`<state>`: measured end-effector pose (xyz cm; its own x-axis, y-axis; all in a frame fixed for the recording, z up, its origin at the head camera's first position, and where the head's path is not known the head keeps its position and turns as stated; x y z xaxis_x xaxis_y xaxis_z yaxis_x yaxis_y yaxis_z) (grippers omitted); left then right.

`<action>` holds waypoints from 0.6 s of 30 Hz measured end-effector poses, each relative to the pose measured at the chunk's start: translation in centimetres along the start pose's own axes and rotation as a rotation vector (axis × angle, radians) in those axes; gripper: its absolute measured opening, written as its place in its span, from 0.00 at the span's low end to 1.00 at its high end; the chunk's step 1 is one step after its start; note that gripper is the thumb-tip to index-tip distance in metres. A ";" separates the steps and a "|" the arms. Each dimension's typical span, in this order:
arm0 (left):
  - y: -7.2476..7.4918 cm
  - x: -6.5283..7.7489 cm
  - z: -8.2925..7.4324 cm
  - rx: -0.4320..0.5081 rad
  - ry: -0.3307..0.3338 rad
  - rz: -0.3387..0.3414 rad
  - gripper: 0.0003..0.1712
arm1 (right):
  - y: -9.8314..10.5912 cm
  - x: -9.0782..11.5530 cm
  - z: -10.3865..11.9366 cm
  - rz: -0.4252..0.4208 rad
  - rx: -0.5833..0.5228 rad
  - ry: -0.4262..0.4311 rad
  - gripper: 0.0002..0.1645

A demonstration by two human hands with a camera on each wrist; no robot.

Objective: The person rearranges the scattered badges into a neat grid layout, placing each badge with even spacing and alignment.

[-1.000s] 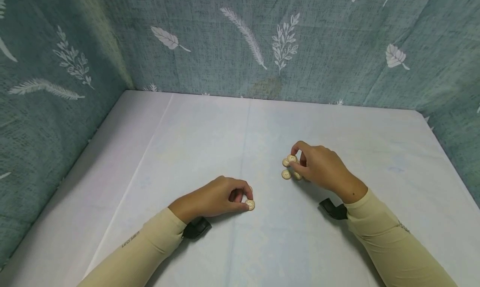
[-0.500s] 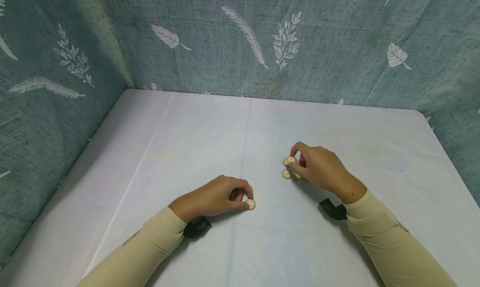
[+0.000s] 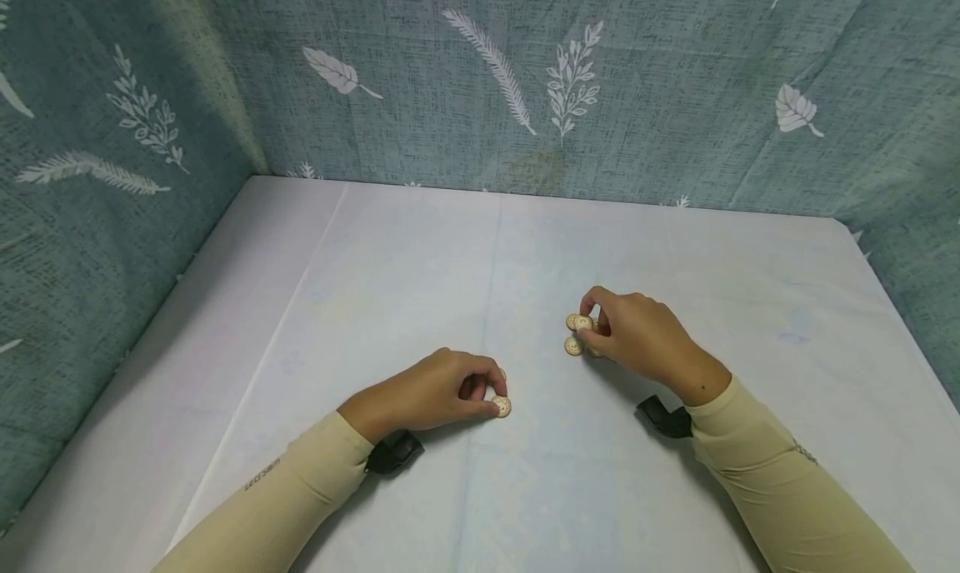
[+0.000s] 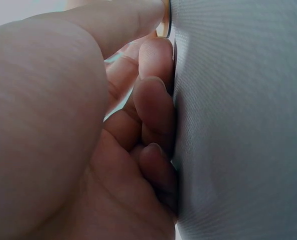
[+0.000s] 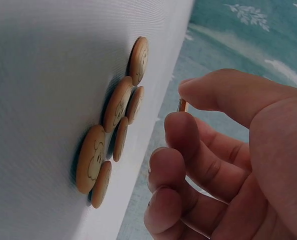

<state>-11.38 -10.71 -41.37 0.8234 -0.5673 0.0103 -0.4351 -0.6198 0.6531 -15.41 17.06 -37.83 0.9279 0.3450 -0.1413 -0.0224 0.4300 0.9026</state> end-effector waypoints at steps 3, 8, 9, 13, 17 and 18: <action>0.0 0.0 0.0 0.000 0.002 0.001 0.04 | 0.0 0.0 -0.1 0.002 -0.003 -0.006 0.14; 0.0 0.0 0.0 -0.001 0.007 0.000 0.05 | -0.1 -0.1 -0.3 0.003 -0.001 -0.013 0.14; 0.0 0.0 0.0 -0.001 0.008 -0.001 0.05 | -0.1 -0.1 -0.3 0.003 0.001 -0.014 0.14; 0.0 0.0 0.0 0.002 0.008 -0.002 0.05 | -0.1 -0.1 -0.4 0.005 0.006 -0.022 0.14; 0.0 0.0 0.1 0.007 0.005 -0.002 0.05 | -0.1 -0.1 -0.5 0.010 0.007 -0.031 0.14; 0.0 0.0 0.1 0.008 0.004 -0.001 0.05 | -0.1 -0.1 -0.5 0.010 0.007 -0.033 0.14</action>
<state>-11.37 -10.74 -41.47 0.8256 -0.5642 0.0125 -0.4367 -0.6247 0.6473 -15.75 17.43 -38.08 0.9393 0.3220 -0.1187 -0.0296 0.4205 0.9068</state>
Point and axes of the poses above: each hand's wrist, its own x-axis away from the middle knuckle, its own y-axis out of the back of the hand, z = x × y, the point moved 1 cm from there along -x, towards the middle knuckle, and after that the axes turned 13 degrees about -z, right-handed, at the moved point
